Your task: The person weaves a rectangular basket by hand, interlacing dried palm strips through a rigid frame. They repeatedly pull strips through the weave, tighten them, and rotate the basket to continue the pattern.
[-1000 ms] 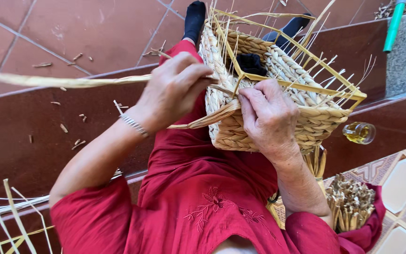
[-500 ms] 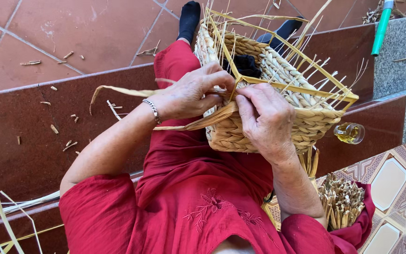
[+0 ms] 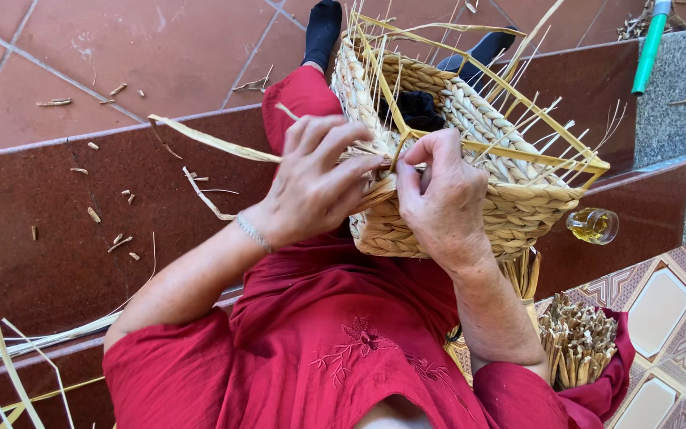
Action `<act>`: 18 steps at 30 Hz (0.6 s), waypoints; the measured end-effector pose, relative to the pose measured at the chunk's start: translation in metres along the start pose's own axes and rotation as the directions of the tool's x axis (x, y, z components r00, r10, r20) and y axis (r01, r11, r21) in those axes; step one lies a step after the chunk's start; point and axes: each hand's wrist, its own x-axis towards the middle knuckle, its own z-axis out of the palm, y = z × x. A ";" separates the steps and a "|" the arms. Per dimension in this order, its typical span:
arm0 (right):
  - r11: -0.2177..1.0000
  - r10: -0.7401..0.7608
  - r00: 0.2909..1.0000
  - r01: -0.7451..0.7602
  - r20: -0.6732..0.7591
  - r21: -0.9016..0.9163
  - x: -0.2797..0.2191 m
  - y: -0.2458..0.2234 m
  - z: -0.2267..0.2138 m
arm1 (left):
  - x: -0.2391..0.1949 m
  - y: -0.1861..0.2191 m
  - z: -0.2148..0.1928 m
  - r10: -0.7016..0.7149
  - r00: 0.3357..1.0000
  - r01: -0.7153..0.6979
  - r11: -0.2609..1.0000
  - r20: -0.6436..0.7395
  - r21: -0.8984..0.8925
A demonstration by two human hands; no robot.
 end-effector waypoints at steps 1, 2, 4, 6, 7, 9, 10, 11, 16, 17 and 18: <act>1.000 -0.003 1.000 0.004 -0.015 0.011 0.000 0.000 0.001 | -0.003 0.007 -0.005 0.002 1.000 -0.003 0.999 0.024 0.034; 1.000 -0.007 1.000 0.008 -0.030 0.022 -0.001 0.001 0.002 | -0.005 0.011 -0.009 0.004 0.999 -0.007 0.998 0.048 0.067; 0.999 0.000 1.000 0.001 -0.025 0.043 -0.002 0.003 0.003 | -0.010 0.019 -0.014 -0.038 0.978 0.006 0.987 0.203 0.158; 0.998 0.019 1.000 -0.020 0.016 0.065 -0.003 0.005 0.002 | -0.016 0.020 -0.022 -0.119 0.954 0.067 0.979 0.274 0.192; 0.991 0.015 1.000 -0.018 0.019 0.130 -0.001 0.007 0.000 | -0.016 0.013 -0.029 -0.163 0.949 0.117 0.977 0.271 0.180; 0.966 0.009 1.000 -0.016 0.028 0.260 -0.001 0.008 -0.001 | -0.012 0.001 -0.032 -0.194 0.953 0.146 0.967 0.232 0.208; 0.962 0.036 0.998 -0.046 0.043 0.269 -0.003 0.008 -0.002 | -0.008 -0.007 -0.030 -0.180 0.964 0.128 0.960 0.197 0.249; 0.959 0.057 0.997 -0.070 0.055 0.276 -0.002 0.008 -0.002 | -0.001 -0.016 -0.026 -0.160 0.974 0.109 0.950 0.158 0.293; 1.000 -0.018 0.999 0.018 -0.032 0.001 0.006 0.009 0.005 | 0.032 -0.042 0.006 -0.136 0.991 0.136 0.961 -0.013 0.241; 0.998 -0.058 0.996 0.056 -0.070 -0.027 0.005 0.010 0.008 | 0.030 -0.042 0.009 -0.118 0.991 0.131 0.955 -0.065 0.268; 0.994 -0.098 0.989 0.093 -0.106 -0.057 0.004 0.012 0.012 | 0.025 -0.041 0.009 -0.124 0.985 0.153 0.947 -0.117 0.281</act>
